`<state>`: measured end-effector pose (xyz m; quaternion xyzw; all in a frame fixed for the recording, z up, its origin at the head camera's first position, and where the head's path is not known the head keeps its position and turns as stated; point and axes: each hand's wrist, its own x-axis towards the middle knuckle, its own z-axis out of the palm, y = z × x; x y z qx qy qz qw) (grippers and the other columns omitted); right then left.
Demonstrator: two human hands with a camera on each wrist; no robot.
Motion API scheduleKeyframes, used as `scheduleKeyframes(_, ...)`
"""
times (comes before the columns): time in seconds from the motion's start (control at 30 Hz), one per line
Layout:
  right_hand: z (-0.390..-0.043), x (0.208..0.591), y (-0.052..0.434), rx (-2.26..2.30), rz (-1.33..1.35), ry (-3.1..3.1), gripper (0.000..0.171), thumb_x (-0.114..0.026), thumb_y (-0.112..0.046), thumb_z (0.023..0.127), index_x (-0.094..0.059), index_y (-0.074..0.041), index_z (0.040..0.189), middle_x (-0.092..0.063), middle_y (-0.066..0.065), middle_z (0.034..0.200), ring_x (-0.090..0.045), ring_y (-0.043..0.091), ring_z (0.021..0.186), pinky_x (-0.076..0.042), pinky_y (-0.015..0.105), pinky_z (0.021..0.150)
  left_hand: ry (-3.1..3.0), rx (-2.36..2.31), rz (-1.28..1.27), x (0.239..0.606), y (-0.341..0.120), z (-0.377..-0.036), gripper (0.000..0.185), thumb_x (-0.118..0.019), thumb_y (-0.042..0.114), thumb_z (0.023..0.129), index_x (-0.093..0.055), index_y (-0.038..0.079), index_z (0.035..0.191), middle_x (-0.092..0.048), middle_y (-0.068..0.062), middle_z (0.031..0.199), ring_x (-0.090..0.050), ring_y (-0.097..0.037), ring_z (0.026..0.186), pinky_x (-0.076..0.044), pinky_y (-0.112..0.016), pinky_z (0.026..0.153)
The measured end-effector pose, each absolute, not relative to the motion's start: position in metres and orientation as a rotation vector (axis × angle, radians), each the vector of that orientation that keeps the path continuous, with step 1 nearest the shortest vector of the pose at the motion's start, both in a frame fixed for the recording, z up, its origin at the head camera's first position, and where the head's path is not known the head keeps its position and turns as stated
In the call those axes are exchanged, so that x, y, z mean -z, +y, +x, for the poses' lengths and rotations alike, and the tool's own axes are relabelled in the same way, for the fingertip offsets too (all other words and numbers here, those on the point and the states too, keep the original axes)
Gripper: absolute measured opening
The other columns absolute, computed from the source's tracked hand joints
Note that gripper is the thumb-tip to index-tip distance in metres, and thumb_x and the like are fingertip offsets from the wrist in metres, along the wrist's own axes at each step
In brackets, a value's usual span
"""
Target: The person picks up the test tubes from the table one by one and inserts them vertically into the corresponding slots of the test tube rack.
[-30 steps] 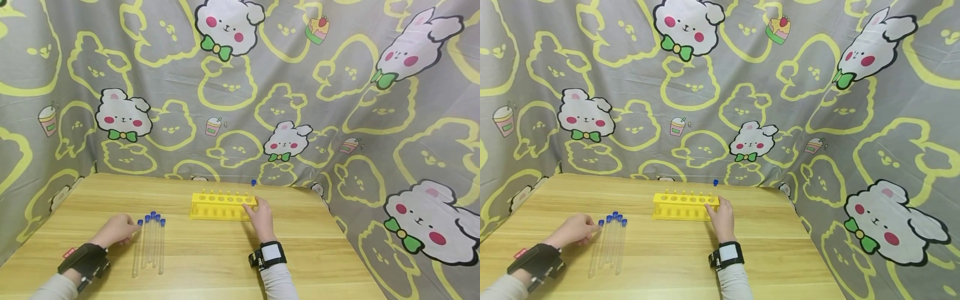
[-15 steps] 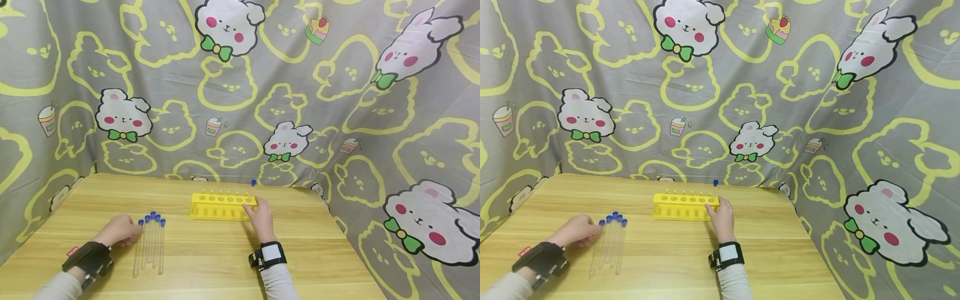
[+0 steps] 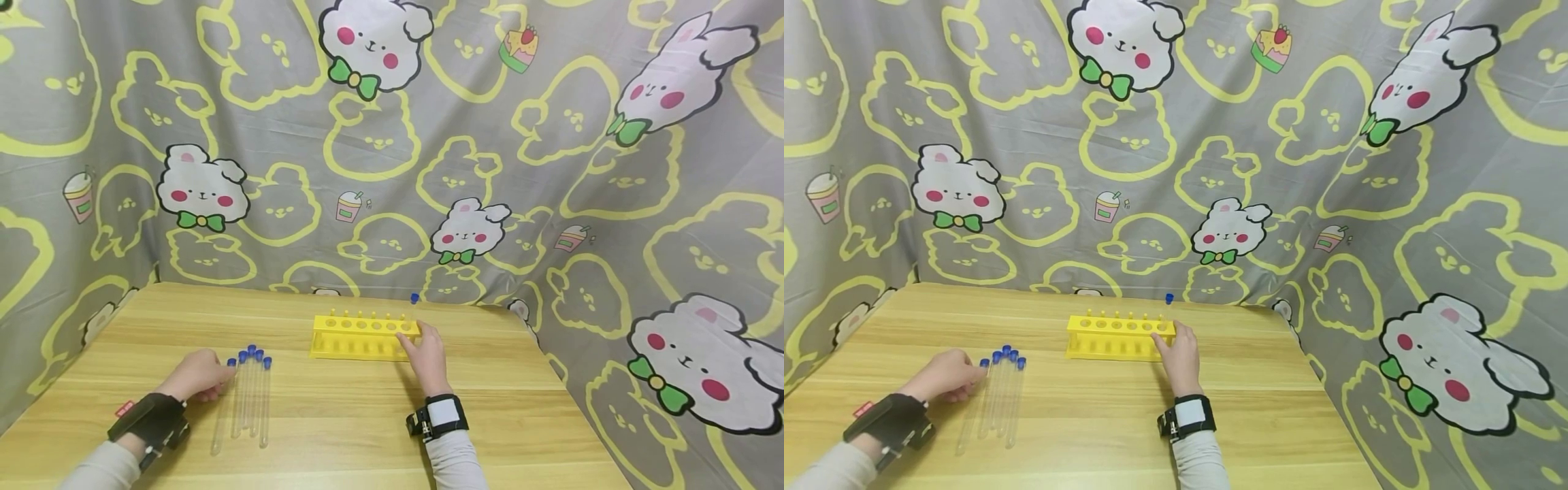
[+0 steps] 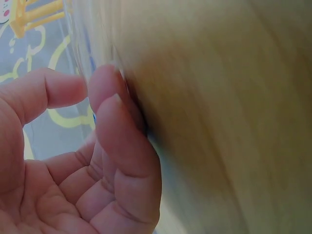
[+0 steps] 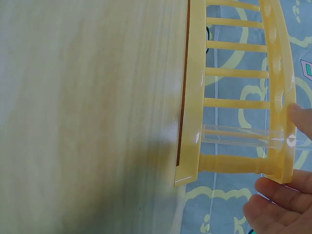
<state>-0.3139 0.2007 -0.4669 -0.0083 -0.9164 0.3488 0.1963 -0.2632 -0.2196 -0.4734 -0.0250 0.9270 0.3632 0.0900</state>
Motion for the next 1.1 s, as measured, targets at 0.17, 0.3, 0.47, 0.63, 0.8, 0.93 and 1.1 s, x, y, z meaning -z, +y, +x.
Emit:
scheduleKeyframes(0.17,-0.314,0.467,0.201,-0.976,-0.02,-2.564,0.064,-0.07,-0.038,0.087,-0.053,0.004,0.133,-0.057,0.025,0.133,-0.053,0.04,0.126,-0.044,0.05,0.105,2.754,-1.099,-0.085,0.474,-0.22,-0.263,0.031,-0.062,0.021,0.086,-0.058,0.007,0.059,-0.058,-0.003,0.053,-0.055,-0.013,0.044,-0.047,-0.025,0.044)
scheduleKeyframes(0.3,-0.313,0.467,0.2,-0.977,-0.021,-2.564,0.064,-0.07,-0.038,0.087,-0.053,0.004,0.133,-0.057,0.024,0.133,-0.053,0.04,0.126,-0.044,0.05,0.105,2.796,-1.095,-0.072,0.47,-0.222,-0.261,0.035,-0.061,0.025,0.089,-0.059,0.006,0.06,-0.059,-0.003,0.053,-0.055,-0.015,0.046,-0.046,-0.028,0.047)
scheduleKeyframes(0.47,-0.314,0.467,0.201,-0.975,-0.025,-2.567,0.065,-0.07,-0.038,0.087,-0.053,0.004,0.133,-0.056,0.024,0.133,-0.053,0.04,0.126,-0.044,0.05,0.105,2.862,-1.119,-0.063,0.461,-0.225,-0.257,0.035,-0.057,0.029,0.092,-0.06,0.006,0.065,-0.058,-0.002,0.054,-0.055,-0.018,0.051,-0.041,-0.03,0.051)
scheduleKeyframes(0.63,-0.313,0.467,0.2,-0.969,-0.024,-2.563,0.065,-0.07,-0.038,0.087,-0.053,0.004,0.132,-0.057,0.025,0.132,-0.053,0.04,0.125,-0.045,0.05,0.105,2.9,-1.184,-0.079,0.455,-0.227,-0.257,0.033,-0.056,0.031,0.093,-0.064,0.0,0.086,-0.062,-0.003,0.064,-0.056,-0.018,0.059,-0.043,-0.03,0.055)
scheduleKeyframes(0.8,-0.313,0.467,0.2,-0.975,-0.025,-2.566,0.064,-0.07,-0.038,0.087,-0.053,0.004,0.133,-0.057,0.025,0.133,-0.053,0.04,0.126,-0.044,0.05,0.105,2.967,-1.215,-0.097,0.451,-0.228,-0.258,0.037,-0.056,0.034,0.092,-0.065,-0.002,0.098,-0.068,-0.006,0.073,-0.06,-0.016,0.065,-0.043,-0.028,0.057)
scheduleKeyframes(0.93,-0.313,0.467,0.2,-0.967,-0.029,-2.567,0.064,-0.07,-0.037,0.087,-0.053,0.004,0.133,-0.056,0.025,0.133,-0.053,0.04,0.126,-0.044,0.05,0.105,3.001,-1.271,-0.115,0.448,-0.226,-0.259,0.038,-0.056,0.034,0.091,-0.062,-0.003,0.103,-0.071,-0.011,0.081,-0.066,-0.017,0.066,-0.045,-0.029,0.057)
scheduleKeyframes(1.1,-0.314,0.466,0.2,-0.949,-0.027,-2.569,0.063,-0.07,-0.038,0.087,-0.054,0.004,0.132,-0.057,0.025,0.132,-0.053,0.04,0.125,-0.045,0.05,0.104,3.066,-1.347,-0.105,0.446,-0.224,-0.26,0.036,-0.057,0.03,0.091,-0.061,-0.003,0.105,-0.071,-0.02,0.092,-0.068,-0.016,0.065,-0.05,-0.029,0.059)
